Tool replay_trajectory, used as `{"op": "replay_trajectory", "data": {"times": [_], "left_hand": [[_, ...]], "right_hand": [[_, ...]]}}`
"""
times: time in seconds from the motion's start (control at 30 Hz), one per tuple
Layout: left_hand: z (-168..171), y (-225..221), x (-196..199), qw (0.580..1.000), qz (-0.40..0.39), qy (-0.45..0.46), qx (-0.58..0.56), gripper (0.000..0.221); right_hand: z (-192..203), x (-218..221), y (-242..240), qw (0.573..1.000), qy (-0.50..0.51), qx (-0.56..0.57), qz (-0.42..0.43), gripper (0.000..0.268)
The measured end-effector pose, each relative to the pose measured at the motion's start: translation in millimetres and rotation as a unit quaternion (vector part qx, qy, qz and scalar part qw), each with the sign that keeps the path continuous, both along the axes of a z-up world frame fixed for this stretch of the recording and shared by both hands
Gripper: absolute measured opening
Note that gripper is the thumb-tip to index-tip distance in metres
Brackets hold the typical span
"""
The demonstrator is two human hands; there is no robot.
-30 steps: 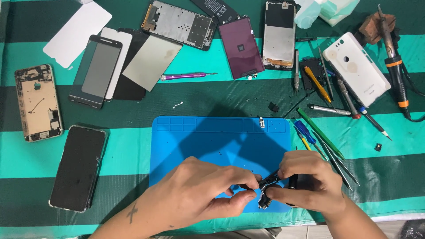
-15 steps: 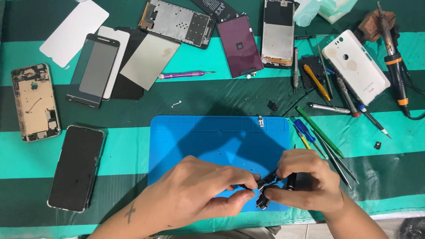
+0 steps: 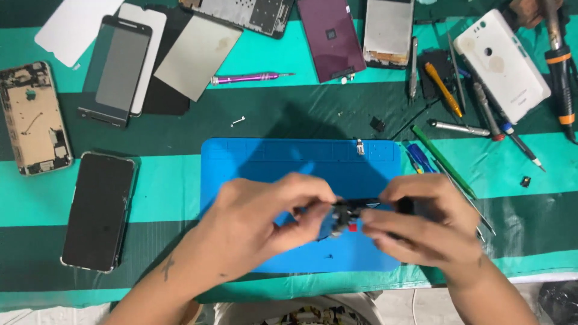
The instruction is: Disassembling and repairing internal components of a smartphone using precision tools on an anti-static mat.
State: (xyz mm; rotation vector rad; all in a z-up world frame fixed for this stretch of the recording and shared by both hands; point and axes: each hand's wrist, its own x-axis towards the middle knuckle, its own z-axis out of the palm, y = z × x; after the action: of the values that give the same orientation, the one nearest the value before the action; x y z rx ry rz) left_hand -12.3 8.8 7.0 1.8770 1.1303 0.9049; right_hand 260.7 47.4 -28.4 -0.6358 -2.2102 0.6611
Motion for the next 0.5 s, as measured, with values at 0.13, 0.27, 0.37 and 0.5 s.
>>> {"op": "replay_trajectory", "data": {"times": [0.13, 0.27, 0.37, 0.5], "left_hand": [[1.3, 5.3, -8.5, 0.999, 0.045, 0.008, -0.014, 0.014], [2.4, 11.1, -14.8, 0.998, 0.054, 0.016, -0.016, 0.009], [5.5, 17.7, -15.8, 0.997, 0.047, 0.007, -0.068, 0.009], [-2.2, 29.7, -16.0, 0.987, 0.018, -0.006, -0.161, 0.019]], "right_hand": [[27.5, -6.7, 10.6, 0.999, -0.011, -0.026, -0.016, 0.016], [21.0, -1.5, -3.5, 0.946, -0.308, -0.095, 0.046, 0.018], [-6.1, -3.9, -30.7, 0.916, -0.387, -0.083, 0.071, 0.028], [-43.4, -9.5, -49.7, 0.931, -0.363, 0.043, -0.011, 0.041]]}}
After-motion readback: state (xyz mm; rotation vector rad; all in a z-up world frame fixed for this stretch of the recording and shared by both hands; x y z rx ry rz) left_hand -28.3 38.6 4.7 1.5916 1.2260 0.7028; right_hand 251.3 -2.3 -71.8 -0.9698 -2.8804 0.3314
